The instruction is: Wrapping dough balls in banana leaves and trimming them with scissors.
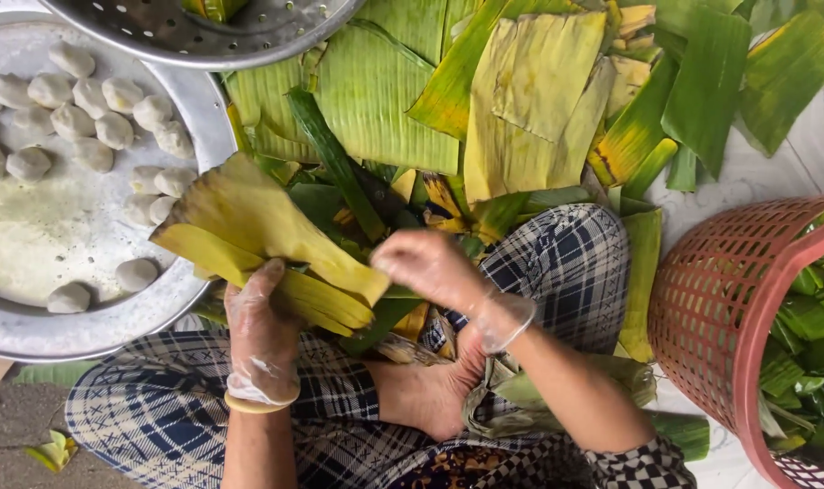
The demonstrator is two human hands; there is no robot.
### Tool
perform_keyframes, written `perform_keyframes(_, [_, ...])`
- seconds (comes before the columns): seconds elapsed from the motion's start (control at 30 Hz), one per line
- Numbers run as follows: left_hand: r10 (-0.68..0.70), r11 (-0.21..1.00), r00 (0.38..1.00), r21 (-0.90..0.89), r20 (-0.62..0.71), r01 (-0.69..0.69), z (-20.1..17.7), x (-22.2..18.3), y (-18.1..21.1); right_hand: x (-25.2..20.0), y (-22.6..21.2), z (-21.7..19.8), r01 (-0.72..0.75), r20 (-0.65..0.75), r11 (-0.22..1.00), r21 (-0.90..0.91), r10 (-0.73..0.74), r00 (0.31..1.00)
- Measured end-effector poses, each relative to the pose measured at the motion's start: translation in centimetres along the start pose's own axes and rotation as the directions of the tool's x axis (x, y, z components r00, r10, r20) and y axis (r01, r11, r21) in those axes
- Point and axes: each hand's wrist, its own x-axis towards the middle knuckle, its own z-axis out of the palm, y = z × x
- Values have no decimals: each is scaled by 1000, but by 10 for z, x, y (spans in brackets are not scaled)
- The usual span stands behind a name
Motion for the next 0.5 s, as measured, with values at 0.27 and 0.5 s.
perform_keyframes(0.27, [-39,999,999,-6,-2,39,14,-4,-4,-1,-4,-77,-163,-442,979,121,200,874])
perform_keyframes(0.5, [46,998,982,35,182,-53,31,-10,-12,-10,-23,-23,-41,59,998,40,39,997])
